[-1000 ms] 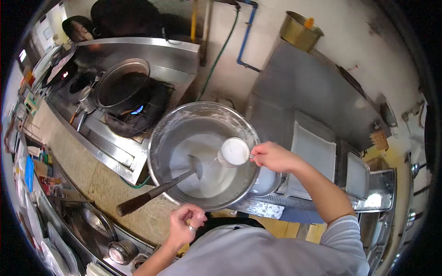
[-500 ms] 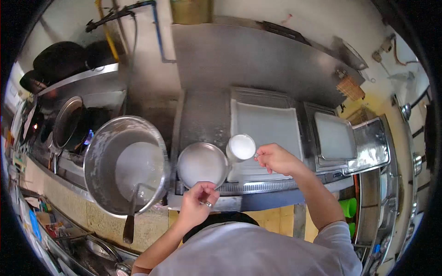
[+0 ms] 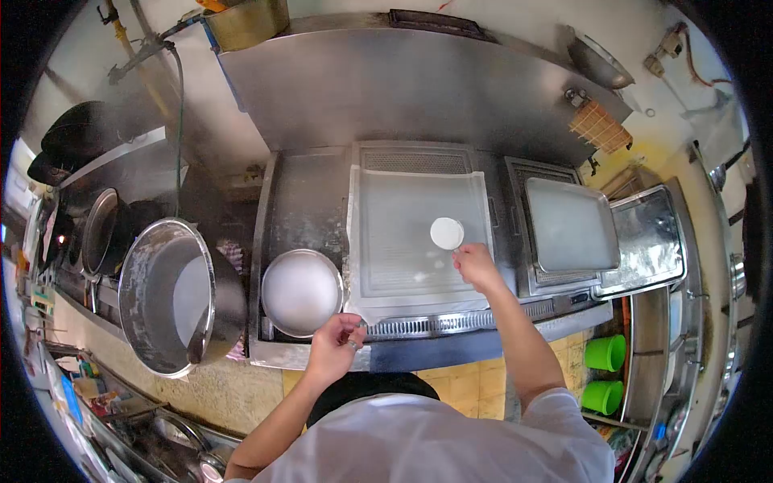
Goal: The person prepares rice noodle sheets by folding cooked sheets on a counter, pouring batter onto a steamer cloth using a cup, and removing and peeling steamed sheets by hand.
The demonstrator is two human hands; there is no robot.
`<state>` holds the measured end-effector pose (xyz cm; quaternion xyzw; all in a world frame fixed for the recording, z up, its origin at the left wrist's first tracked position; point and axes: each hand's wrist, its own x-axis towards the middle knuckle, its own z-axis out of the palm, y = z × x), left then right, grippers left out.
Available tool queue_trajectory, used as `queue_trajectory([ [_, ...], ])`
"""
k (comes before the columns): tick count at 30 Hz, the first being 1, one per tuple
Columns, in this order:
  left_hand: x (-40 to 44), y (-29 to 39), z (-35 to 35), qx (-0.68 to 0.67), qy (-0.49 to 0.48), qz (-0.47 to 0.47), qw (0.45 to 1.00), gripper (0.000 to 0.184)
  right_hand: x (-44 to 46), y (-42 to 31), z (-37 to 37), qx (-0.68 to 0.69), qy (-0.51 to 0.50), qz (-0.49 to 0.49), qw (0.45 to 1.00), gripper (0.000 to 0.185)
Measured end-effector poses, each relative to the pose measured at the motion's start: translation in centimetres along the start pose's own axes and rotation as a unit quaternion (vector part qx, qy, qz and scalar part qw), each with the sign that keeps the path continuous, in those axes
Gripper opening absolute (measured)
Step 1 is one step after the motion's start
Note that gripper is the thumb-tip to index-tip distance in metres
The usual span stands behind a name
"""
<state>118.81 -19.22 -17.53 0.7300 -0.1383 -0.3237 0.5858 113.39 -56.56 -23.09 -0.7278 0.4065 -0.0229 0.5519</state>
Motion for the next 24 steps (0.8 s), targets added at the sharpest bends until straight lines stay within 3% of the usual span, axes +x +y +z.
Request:
queue_trajectory([
  [8, 0.8, -0.9, -0.2, -0.034, -0.012, -0.011, 0.999, 0.023, 4.7, 4.9, 0.7, -0.033, 0.072, -0.035, 0.996, 0.014],
  [16, 1.7, -2.2, -1.9, -0.027, -0.041, 0.017, 0.999, 0.024, 2.0, 4.0, 1.5, -0.042, 0.109, 0.024, 0.993, 0.009],
  [24, 1.9, -4.1, -4.0, -0.066, -0.056, 0.037, 0.996, 0.021, -1.7, 3.5, 2.8, -0.091, 0.176, -0.008, 0.98, 0.004],
])
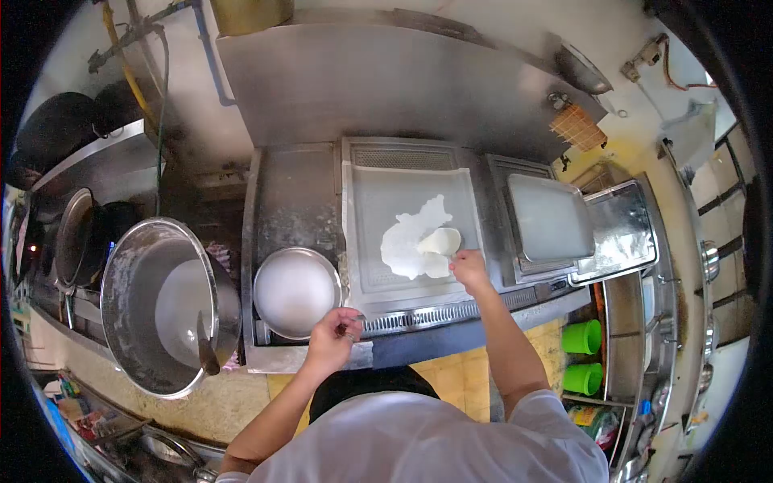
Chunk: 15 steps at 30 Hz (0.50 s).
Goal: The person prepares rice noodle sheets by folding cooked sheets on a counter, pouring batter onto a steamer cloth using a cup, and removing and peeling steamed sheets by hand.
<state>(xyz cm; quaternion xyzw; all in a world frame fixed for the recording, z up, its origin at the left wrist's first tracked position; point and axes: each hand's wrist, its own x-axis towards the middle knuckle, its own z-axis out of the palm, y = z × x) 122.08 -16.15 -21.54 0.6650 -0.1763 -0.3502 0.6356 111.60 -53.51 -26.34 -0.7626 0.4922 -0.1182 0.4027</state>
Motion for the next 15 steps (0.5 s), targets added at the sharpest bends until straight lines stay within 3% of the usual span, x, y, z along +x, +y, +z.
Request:
queue_trajectory([
  [7, -0.1, -1.3, -0.9, -0.044, -0.007, -0.007, 0.999, 0.022, 1.0, 1.5, 0.3, -0.067, 0.019, -0.045, 0.997, 0.012],
  [10, -0.2, -0.5, -0.9, -0.022, -0.001, -0.034, 0.999, 0.021, 3.4, 2.8, 1.0, -0.225, 0.093, -0.181, 0.953, 0.011],
  [15, 0.8, -1.7, -0.5, -0.008, 0.009, -0.021, 1.0, 0.02, 7.3, 1.3, 1.6, -0.232, 0.086, -0.232, 0.941, 0.012],
])
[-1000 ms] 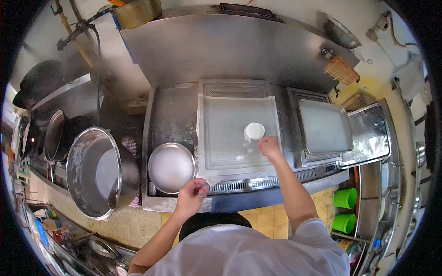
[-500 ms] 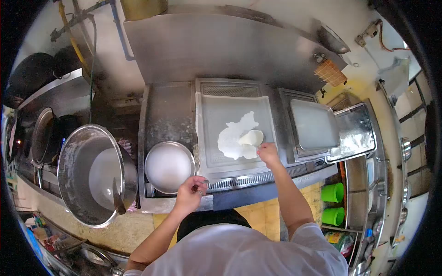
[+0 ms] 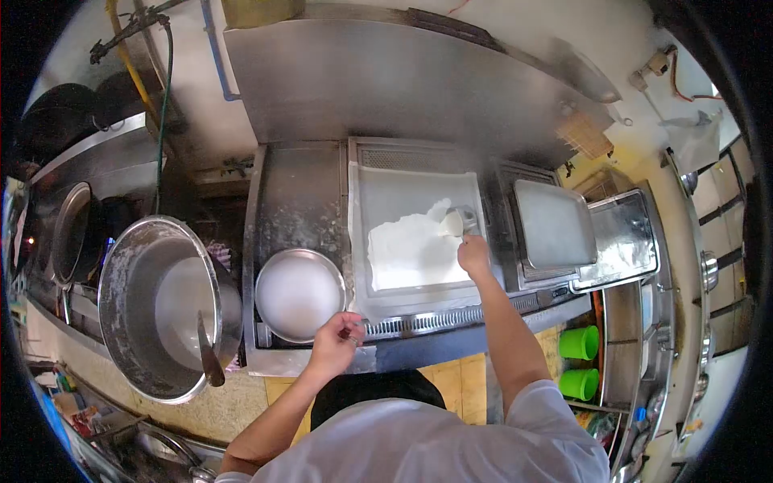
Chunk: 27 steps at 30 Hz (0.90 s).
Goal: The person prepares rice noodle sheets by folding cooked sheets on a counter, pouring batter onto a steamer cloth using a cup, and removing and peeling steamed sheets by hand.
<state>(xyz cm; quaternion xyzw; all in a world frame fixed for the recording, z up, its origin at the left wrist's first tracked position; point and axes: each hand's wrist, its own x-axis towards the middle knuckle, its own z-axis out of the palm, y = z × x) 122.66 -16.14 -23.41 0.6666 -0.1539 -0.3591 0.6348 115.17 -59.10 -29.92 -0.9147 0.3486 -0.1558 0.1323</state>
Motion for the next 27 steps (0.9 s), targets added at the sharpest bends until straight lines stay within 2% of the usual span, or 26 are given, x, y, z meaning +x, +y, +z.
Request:
queue_trajectory([
  [3, 1.1, 0.2, 1.2, 0.039, 0.008, 0.009, 0.999, 0.021, 2.3, -1.4, -0.6, 0.027, -0.01, 0.001, 1.0, 0.018],
  [8, 4.8, 1.7, 5.1, 0.186, 0.019, 0.066, 0.98, 0.029, 5.0, -2.7, 0.0, 0.076, 0.015, 0.001, 0.997, 0.043],
  [11, 7.9, 2.4, 7.8, 0.349, 0.007, 0.165, 0.923, 0.043, 5.4, -3.8, -1.2, 0.095, 0.034, -0.022, 0.995, 0.052],
  [14, 11.8, 0.2, 10.9, 0.527, -0.013, 0.171, 0.832, 0.065, 4.9, -4.4, -3.2, 0.115, 0.052, -0.042, 0.991, 0.054],
  [15, 13.5, -0.7, 11.8, 0.578, -0.046, 0.105, 0.808, 0.085, 4.6, -4.3, -3.8, 0.129, 0.055, -0.039, 0.989, 0.055],
  [18, 16.8, -1.2, 13.8, 0.655, -0.019, 0.065, 0.753, 0.094, 2.6, -3.6, -5.5, 0.173, 0.056, -0.026, 0.983, 0.057],
  [24, 25.4, -0.3, 15.1, 0.668, 0.049, 0.017, 0.742, 0.098, -2.5, -1.6, -8.1, 0.278, 0.014, 0.037, 0.96, 0.057],
  [27, 28.8, 0.0, 15.8, 0.647, 0.086, 0.036, 0.757, 0.098, -4.3, -0.8, -8.7, 0.326, -0.005, 0.059, 0.943, 0.055],
])
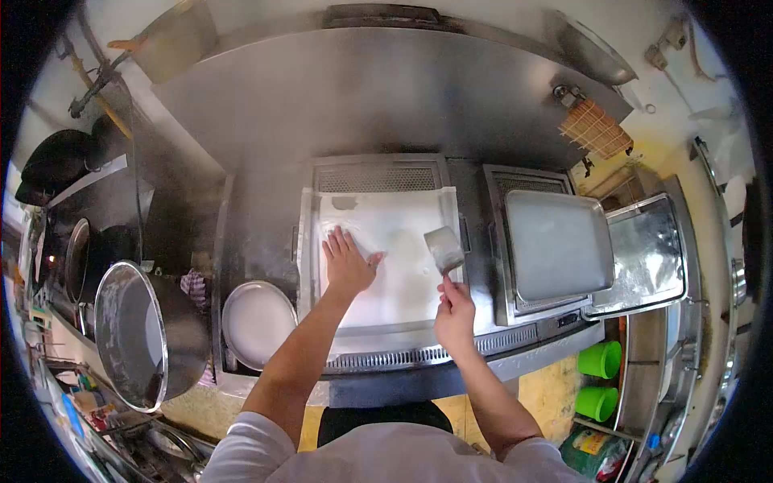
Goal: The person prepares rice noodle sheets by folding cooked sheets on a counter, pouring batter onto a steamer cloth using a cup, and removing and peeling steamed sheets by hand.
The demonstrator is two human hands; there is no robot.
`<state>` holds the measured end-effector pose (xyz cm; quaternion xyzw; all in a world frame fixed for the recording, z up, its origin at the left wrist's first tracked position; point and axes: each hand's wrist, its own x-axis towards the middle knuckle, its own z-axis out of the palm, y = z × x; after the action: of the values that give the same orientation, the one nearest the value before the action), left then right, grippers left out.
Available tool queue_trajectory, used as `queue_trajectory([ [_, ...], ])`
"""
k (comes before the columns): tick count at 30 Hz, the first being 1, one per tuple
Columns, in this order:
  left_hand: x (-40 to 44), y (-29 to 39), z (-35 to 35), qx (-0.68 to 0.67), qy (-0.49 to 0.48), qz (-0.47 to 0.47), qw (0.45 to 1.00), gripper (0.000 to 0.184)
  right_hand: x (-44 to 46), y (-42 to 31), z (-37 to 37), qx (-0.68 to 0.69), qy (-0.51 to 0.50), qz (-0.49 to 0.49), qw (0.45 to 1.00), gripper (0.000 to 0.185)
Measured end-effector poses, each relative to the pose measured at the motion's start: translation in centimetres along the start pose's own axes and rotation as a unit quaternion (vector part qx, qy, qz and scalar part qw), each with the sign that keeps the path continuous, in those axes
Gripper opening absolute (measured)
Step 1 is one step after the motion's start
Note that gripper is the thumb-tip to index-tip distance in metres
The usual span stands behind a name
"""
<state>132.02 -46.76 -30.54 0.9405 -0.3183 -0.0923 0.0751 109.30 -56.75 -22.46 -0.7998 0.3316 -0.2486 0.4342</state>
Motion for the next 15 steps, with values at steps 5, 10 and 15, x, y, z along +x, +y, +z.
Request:
queue_trajectory([
  [5, 1.8, 2.3, 0.1, -0.015, 0.027, -0.003, 1.0, 0.098, -1.3, 0.2, -1.5, 0.001, -0.031, 0.007, 0.999, 0.054],
  [10, -2.7, 2.0, -3.0, -0.074, 0.067, -0.002, 0.995, 0.087, -0.7, 1.3, -1.9, -0.065, -0.038, -0.098, 0.992, 0.06],
  [15, -9.3, -7.8, -3.3, -0.147, 0.179, -0.05, 0.972, 0.065, -0.8, 1.5, -0.6, -0.102, -0.048, -0.109, 0.988, 0.059],
])
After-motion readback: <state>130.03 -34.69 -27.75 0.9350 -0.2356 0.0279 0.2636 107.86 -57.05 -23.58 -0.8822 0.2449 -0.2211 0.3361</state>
